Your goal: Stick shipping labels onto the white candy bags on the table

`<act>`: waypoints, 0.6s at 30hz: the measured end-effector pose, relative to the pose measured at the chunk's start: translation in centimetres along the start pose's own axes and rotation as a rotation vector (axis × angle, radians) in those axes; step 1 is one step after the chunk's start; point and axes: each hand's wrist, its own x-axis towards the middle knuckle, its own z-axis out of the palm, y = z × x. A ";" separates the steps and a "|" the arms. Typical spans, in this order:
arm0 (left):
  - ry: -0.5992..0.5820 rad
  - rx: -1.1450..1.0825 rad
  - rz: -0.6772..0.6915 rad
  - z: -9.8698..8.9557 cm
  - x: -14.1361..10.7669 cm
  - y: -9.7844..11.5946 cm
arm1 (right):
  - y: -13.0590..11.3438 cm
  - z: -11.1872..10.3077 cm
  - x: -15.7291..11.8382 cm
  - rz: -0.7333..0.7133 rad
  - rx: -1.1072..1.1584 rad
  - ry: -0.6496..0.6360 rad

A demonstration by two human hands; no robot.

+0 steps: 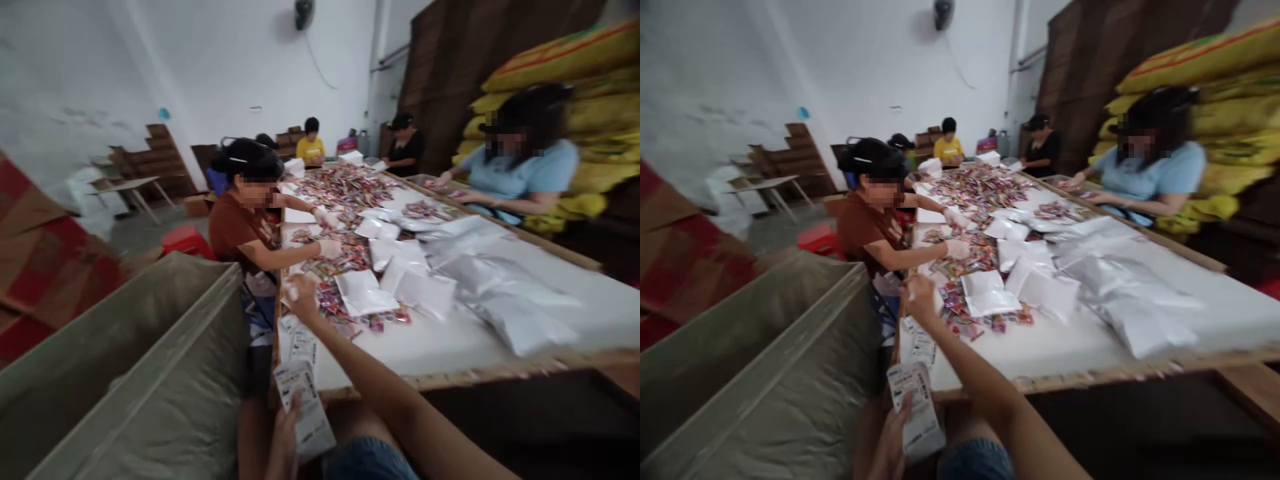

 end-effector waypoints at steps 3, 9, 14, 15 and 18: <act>0.010 0.128 0.002 0.3 0.6 0.0 | 11.1 -5.3 -4.0 0.328 -0.256 -0.064; -0.040 0.193 0.126 0.7 1.5 1.9 | 16.9 -11.2 -6.9 0.337 -0.357 -0.196; 0.010 0.226 0.167 1.0 1.5 2.4 | 15.2 -17.4 -4.4 0.392 -0.451 -0.121; 0.029 0.223 0.167 1.1 1.4 2.5 | 14.3 -18.4 -4.3 0.397 -0.469 -0.098; 0.034 0.210 0.164 1.7 1.3 2.6 | 10.9 -18.4 -5.3 0.421 -0.463 -0.109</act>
